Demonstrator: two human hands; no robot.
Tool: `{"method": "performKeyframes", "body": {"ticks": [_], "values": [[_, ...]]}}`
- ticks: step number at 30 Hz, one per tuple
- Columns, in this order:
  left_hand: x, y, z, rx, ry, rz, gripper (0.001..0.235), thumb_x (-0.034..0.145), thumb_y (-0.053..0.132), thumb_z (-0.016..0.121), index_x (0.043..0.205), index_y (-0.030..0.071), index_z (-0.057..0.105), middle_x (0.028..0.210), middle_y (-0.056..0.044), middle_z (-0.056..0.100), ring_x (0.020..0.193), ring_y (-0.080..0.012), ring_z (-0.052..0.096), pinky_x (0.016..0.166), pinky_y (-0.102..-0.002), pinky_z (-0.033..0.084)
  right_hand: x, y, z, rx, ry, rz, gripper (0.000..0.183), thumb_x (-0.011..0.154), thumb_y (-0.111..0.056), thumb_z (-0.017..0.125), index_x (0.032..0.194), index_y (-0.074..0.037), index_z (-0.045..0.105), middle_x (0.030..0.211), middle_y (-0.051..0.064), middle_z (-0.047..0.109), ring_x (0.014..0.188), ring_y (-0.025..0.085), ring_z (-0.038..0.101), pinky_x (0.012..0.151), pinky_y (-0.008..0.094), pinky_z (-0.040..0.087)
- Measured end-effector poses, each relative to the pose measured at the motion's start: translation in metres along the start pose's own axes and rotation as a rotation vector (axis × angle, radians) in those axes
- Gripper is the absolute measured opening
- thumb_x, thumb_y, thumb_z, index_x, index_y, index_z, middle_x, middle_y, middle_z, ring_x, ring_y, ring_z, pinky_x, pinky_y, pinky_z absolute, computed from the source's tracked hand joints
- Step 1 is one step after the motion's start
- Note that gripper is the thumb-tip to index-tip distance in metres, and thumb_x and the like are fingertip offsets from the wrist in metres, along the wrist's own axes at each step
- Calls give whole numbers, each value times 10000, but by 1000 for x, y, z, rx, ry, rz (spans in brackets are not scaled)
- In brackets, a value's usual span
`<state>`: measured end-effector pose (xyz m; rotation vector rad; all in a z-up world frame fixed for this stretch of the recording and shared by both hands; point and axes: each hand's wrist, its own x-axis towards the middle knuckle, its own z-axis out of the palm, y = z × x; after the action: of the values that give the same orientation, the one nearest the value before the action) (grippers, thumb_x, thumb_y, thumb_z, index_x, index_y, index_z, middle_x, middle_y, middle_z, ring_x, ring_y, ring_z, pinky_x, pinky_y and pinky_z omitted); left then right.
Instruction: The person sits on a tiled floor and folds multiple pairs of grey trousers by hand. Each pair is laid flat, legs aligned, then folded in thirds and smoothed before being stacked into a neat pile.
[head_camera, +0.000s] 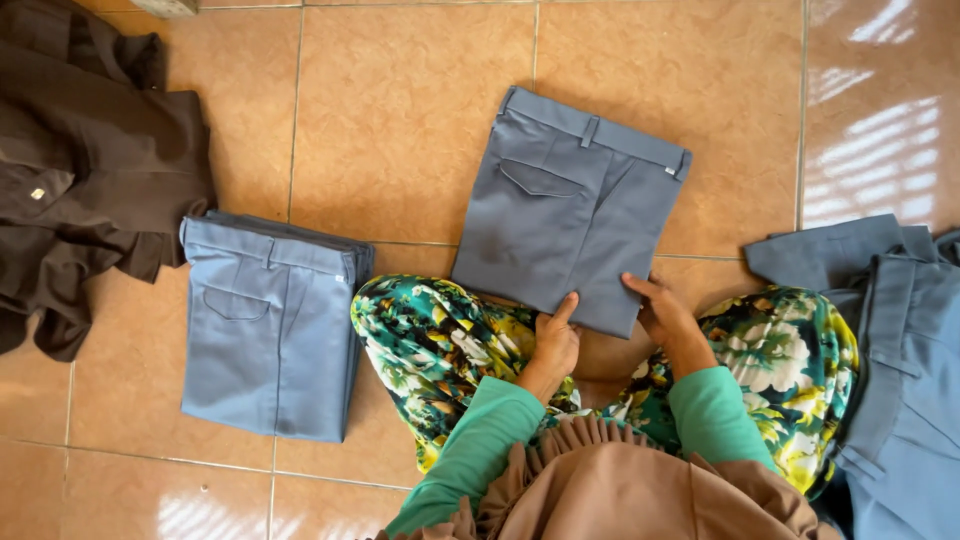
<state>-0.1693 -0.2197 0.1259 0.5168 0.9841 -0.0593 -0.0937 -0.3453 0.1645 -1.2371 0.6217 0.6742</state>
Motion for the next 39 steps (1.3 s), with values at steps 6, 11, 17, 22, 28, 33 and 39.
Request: {"method": "performKeyframes", "body": {"ticks": [6,11,17,22,28,33,39], "values": [[16,-6,-55,6,-94,153,521,855,119,880,1307,56,629,1182,-78,710,1130,-211,642,1037,-471,461,109,-14,-41,219,-59,-111,822,963,-494,829,1576,-172,385,1623,180,330,1511,381,336,1223,607,285],[-65,73,-23,-29,-302,272,183,865,199,815,941,73,706,1076,-40,727,1050,-183,667,901,-349,554,101,-71,-14,141,203,-62,364,698,-323,793,1054,-279,729,1034,-63,785,928,135,756,879,389,661],[-97,183,-43,-116,-428,453,137,868,175,822,870,140,689,901,11,714,871,-132,693,731,-304,549,33,-138,121,99,29,-310,190,786,-109,754,934,-222,720,956,-46,778,898,114,779,845,268,691],[-152,281,-125,-125,-352,623,392,830,140,850,1163,46,668,1134,-122,747,1040,-263,721,969,-402,608,-8,-141,273,72,-334,-352,334,758,-8,761,1030,-195,707,1067,17,774,1052,195,777,941,349,669],[-209,317,-255,-129,30,914,363,888,56,732,1227,-47,656,1204,-166,719,1127,-240,682,1018,-365,551,-30,-42,417,-64,-559,-247,517,669,8,783,1113,-230,672,958,-28,737,832,189,718,505,312,479],[-108,246,-422,-53,478,785,624,940,75,741,1505,194,504,1240,-136,679,1140,-326,668,914,-541,552,48,109,426,-386,-524,-83,754,705,56,849,1303,-83,411,1338,192,421,1191,477,582,877,701,531],[-85,230,-431,-42,617,744,752,957,75,731,1593,249,368,1284,-232,650,1158,-387,645,906,-579,530,59,128,415,-541,-404,-190,656,641,61,883,1167,74,491,1137,233,417,1022,479,643,743,608,616]]}}
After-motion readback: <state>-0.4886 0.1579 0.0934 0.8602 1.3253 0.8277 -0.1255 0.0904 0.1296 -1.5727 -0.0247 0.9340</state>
